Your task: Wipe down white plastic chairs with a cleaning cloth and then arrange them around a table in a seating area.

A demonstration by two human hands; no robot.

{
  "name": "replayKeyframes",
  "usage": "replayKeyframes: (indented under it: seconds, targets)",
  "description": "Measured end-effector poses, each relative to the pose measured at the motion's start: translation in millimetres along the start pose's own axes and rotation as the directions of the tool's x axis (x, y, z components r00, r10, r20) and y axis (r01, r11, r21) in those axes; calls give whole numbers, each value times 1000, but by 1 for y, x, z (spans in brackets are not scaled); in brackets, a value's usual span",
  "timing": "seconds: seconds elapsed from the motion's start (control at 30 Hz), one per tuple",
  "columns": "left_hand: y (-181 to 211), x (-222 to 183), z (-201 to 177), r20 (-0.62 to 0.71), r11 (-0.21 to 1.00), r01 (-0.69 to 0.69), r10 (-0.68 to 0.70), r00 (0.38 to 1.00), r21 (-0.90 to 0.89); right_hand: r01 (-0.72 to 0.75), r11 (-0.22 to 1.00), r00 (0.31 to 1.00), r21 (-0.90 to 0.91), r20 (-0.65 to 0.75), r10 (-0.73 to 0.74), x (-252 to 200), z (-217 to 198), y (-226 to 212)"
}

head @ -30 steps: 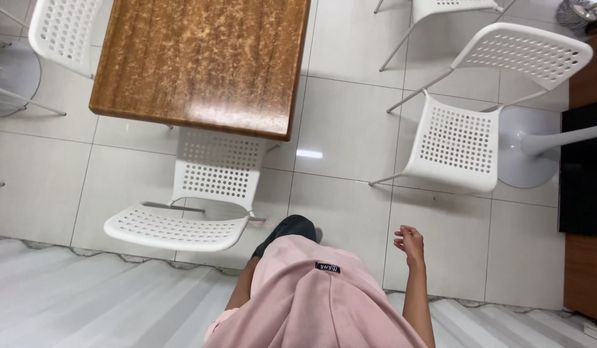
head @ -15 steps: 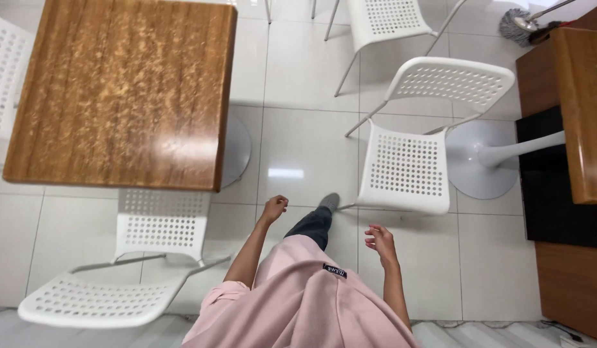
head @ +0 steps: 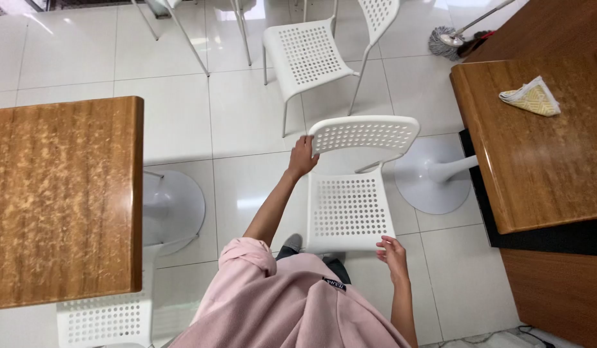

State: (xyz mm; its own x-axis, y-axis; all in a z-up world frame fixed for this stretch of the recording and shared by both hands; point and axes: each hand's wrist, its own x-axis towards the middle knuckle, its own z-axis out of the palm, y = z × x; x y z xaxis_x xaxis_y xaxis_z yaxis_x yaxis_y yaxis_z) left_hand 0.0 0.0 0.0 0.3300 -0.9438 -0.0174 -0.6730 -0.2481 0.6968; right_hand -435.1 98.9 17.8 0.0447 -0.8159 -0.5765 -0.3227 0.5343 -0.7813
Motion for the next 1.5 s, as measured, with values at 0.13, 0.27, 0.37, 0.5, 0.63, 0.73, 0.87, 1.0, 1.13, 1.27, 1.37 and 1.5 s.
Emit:
replayKeyframes:
  seconds: [0.13, 0.27, 0.37, 0.5, 0.63, 0.73, 0.87, 1.0, 1.13, 1.27, 1.37, 1.5]
  targets:
    - [56, 67, 4, -29, 961, -32, 42, 999, 276, -77, 997, 994, -20, 81, 79, 31, -32, 17]
    - [19, 128, 80, -17, 819, -20, 36, 999, 573, -186, 980, 975, -70, 114, 193, 25, -63, -21]
    - [8, 124, 97, -7, 828, 65, -74, 997, 557, -229, 967, 964, -113, 113, 241, 43, -94, -36]
    - [18, 107, 65, -97, 870, 123, -86, 992, 478, -216, 956, 960, -197, 136, 245, 79, -120, -60]
    - [11, 80, 42, -98, 879, 179, -151, 984, 442, -169, 939, 956, -300, 180, 229, 117, -122, -84]
    - [-10, 42, 21, -128, 874, 271, -239, 962, 404, -98, 937, 945, -334, 264, 193, 157, -113, -72]
    - [-32, -26, -29, -225, 852, 433, -379, 898, 293, 32, 914, 896, -405, 417, 153, 184, -71, -78]
    - [-69, -100, -70, -341, 779, 569, -477, 810, 262, 119, 891, 836, -438, 529, 148, 183, -24, -87]
    - [-88, -189, -105, -438, 650, 747, -636, 636, 141, 187, 855, 777, -484, 605, 172, 170, 10, -91]
    - [-96, -292, -121, -504, 483, 865, -785, 360, -135, 230, 808, 736, -542, 640, 220, 156, 35, -90]
    - [-98, -372, -109, -520, 372, 886, -833, 186, -278, 259, 781, 707, -568, 663, 247, 151, 49, -87]
    - [-85, -486, -58, -511, 257, 886, -859, 28, -385, 307, 758, 661, -575, 702, 265, 142, 73, -87]
